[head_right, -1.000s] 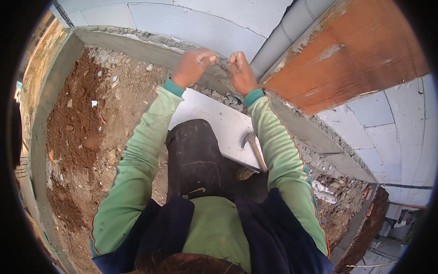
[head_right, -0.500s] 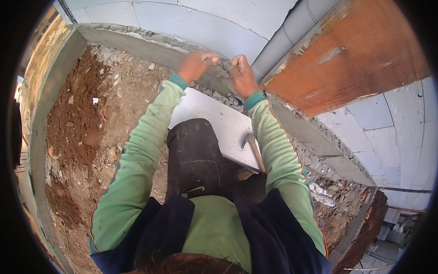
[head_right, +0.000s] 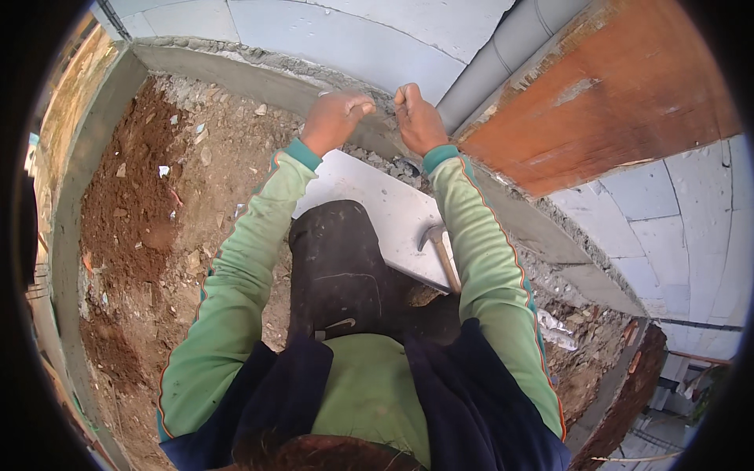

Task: The person nails wire into a wall, prepares a wire fastener by hand, moves a concrete block, and picks up buckets of cement at a construction site.

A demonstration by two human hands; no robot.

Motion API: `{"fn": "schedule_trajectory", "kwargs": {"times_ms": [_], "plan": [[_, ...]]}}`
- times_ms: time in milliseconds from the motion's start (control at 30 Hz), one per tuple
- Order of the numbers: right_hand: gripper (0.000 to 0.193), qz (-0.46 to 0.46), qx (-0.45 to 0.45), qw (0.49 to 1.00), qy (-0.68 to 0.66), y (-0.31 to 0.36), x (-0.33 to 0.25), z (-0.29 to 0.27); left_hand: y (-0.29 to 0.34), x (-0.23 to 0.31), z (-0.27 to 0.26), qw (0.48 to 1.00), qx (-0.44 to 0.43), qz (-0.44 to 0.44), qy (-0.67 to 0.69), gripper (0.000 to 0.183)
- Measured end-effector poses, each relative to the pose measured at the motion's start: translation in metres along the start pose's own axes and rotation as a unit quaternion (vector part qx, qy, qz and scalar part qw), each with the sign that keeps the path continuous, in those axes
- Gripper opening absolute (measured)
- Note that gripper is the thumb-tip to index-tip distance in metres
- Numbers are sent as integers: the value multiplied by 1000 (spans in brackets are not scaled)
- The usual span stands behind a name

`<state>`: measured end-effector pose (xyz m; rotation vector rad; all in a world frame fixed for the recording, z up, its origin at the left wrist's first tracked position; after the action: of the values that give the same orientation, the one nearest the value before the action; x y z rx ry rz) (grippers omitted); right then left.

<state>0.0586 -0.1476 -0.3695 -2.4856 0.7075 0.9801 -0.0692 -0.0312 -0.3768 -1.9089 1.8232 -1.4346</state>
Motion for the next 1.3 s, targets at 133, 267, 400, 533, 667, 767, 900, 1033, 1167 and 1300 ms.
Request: {"fn": "schedule_trajectory", "kwargs": {"times_ms": [133, 267, 400, 533, 667, 767, 900, 1033, 1167, 1300], "plan": [[14, -5, -22, 1000, 22, -6, -2, 0, -42, 12, -7, 964, 10, 172, -200, 14], [14, 19, -20, 999, -42, -11, 10, -4, -51, 12, 32, 962, -71, 138, -226, 14], [16, 47, -49, 997, -49, -16, 1, -5, -25, -13, 58, 978, -194, -67, -38, 17], [24, 69, -66, 994, 50, -11, -1, -20, -26, 5, 62, 957, -256, -121, 69, 17], [32, 134, -71, 988, 1, -21, 0, -22, -26, -19, 66, 932, -224, -163, 233, 20], [38, 153, -51, 987, -10, -22, 7, -33, -37, -9, 71, 935, -239, -149, 217, 20], [41, 191, -66, 971, -127, -15, 1, -45, -57, -3, 68, 971, -209, -8, 116, 18], [45, 130, 40, 987, -84, -8, 7, -63, -83, 5, 68, 975, -205, 62, 60, 18], [45, 89, 168, 982, 17, 6, -34, -59, -100, 12, 51, 977, -143, 157, 36, 17], [44, 77, 216, 973, -9, 6, -37, -54, -100, 4, 51, 978, -123, 157, 57, 17]]}}
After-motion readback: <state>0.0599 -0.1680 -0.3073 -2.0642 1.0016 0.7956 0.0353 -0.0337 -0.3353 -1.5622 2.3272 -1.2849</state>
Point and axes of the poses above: each hand's wrist, its own y-axis away from the middle knuckle, its own z-axis out of the palm, x = y × z, the point moved 6 cm from there along -y, towards the middle knuckle, and after that the axes turned 12 degrees about z, right-handed, at the moved point
